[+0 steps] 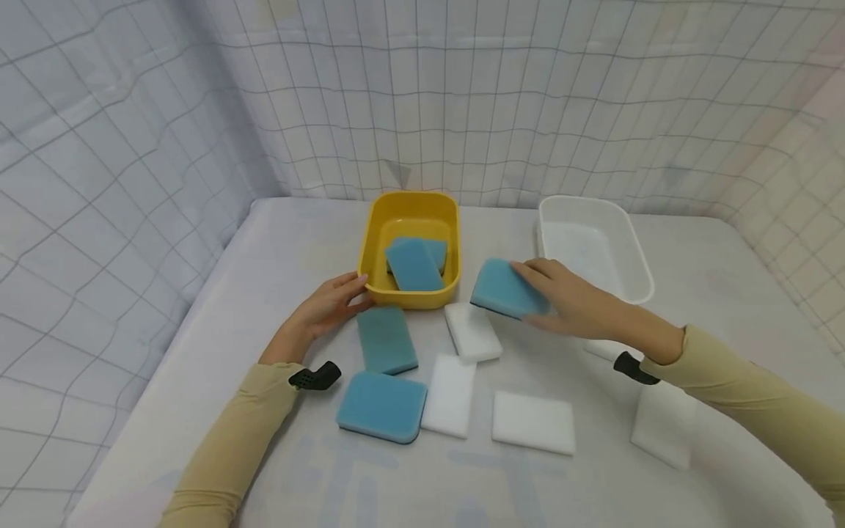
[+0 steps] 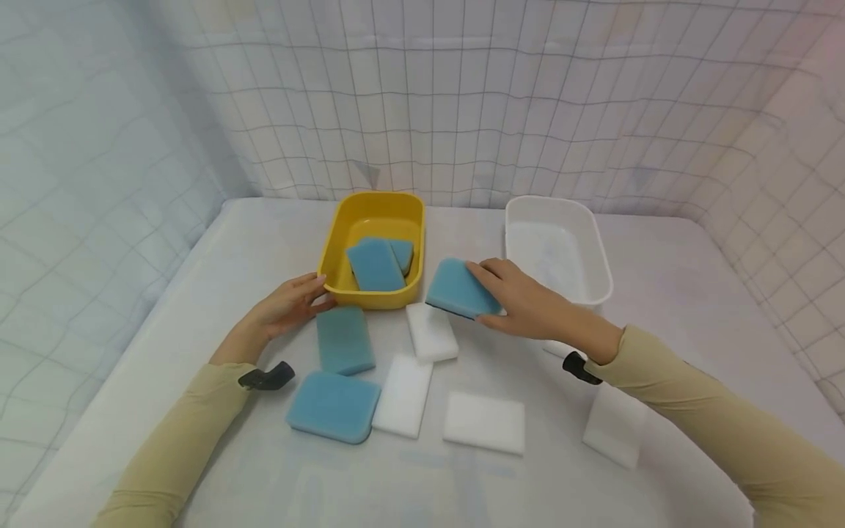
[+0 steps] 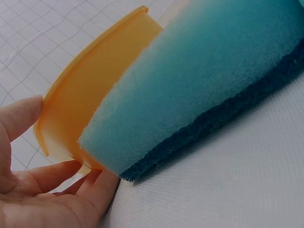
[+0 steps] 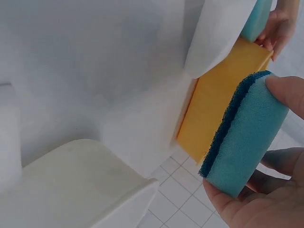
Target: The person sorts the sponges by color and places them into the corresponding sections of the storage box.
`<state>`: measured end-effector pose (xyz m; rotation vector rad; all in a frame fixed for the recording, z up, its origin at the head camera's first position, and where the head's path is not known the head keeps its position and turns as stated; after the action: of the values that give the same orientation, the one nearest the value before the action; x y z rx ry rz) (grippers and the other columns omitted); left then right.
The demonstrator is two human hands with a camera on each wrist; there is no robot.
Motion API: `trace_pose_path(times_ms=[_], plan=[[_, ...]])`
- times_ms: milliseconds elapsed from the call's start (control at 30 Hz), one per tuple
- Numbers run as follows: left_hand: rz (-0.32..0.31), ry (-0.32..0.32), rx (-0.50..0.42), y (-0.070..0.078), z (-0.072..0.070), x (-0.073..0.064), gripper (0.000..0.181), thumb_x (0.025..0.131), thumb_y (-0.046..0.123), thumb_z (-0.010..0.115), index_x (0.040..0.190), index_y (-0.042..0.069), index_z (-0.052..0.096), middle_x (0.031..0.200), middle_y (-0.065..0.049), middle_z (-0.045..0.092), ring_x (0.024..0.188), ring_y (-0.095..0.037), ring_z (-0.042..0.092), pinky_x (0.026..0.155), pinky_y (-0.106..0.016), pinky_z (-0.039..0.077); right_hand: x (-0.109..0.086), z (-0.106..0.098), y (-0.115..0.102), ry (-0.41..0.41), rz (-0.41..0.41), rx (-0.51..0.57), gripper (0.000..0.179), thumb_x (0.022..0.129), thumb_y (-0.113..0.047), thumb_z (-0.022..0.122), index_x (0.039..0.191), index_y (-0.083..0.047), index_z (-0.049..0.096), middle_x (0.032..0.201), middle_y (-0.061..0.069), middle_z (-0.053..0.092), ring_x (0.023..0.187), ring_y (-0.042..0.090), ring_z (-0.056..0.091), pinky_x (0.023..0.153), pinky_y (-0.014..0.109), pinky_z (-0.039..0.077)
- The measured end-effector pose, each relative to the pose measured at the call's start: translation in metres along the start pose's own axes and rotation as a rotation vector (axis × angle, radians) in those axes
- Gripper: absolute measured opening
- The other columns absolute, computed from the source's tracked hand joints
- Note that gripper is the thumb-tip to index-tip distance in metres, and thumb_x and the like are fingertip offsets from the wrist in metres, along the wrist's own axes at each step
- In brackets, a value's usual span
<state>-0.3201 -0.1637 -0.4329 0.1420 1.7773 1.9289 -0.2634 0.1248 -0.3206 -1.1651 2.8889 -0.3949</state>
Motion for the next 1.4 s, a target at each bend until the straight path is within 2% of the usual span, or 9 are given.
trace_pose_path(times_ms=[367,567,833,1400], plan=[[0.015,-0.004,-0.027,0.003,0.003,-0.002,0.058,0.102,0.027,0.038,0.149,0.001,0.015,0.158,-0.013,0.014,0.144,-0.029,0.019,0.119,-0.045,0.023,0.036,-0.008,-0.004,0.010,-0.049,0.013,0.077,0.087,-0.025,0.066,0.147,-0.001,0.024,0.140,0.020,0.037,0.122,0.030,0.042,0.103,0.047,0.044],[0.010,0.000,-0.026,0.002,0.005,-0.003,0.058,0.102,0.027,0.039,0.149,0.002,0.016,0.158,-0.013,0.015,0.144,-0.029,0.019,0.119,-0.046,0.023,0.047,-0.010,-0.005,0.030,-0.087,0.005,0.076,0.086,-0.023,0.067,0.145,0.001,0.026,0.138,0.023,0.038,0.121,0.032,0.044,0.102,0.047,0.045],[0.018,0.002,-0.016,0.002,0.004,-0.002,0.058,0.102,0.027,0.038,0.149,0.002,0.016,0.158,-0.012,0.014,0.144,-0.029,0.019,0.119,-0.046,0.023,0.063,-0.013,-0.004,0.005,-0.082,-0.006,0.076,0.087,-0.023,0.066,0.146,0.002,0.025,0.139,0.024,0.036,0.121,0.033,0.042,0.102,0.047,0.045],[0.016,0.009,-0.021,0.004,0.004,-0.003,0.058,0.101,0.027,0.040,0.148,0.001,0.019,0.157,-0.012,0.017,0.144,-0.029,0.021,0.119,-0.045,0.024,0.095,-0.018,-0.005,0.067,-0.114,-0.022,0.075,0.085,-0.019,0.068,0.143,0.008,0.028,0.137,0.028,0.038,0.120,0.037,0.042,0.103,0.049,0.043]])
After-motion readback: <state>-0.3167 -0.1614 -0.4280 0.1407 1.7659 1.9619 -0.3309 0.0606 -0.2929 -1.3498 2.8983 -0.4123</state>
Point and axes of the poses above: each hand's wrist, its own x-axis towards the middle knuckle, its own z-axis out of the palm, y = z × x, the point moved 10 cm from there along x, towards the middle knuckle
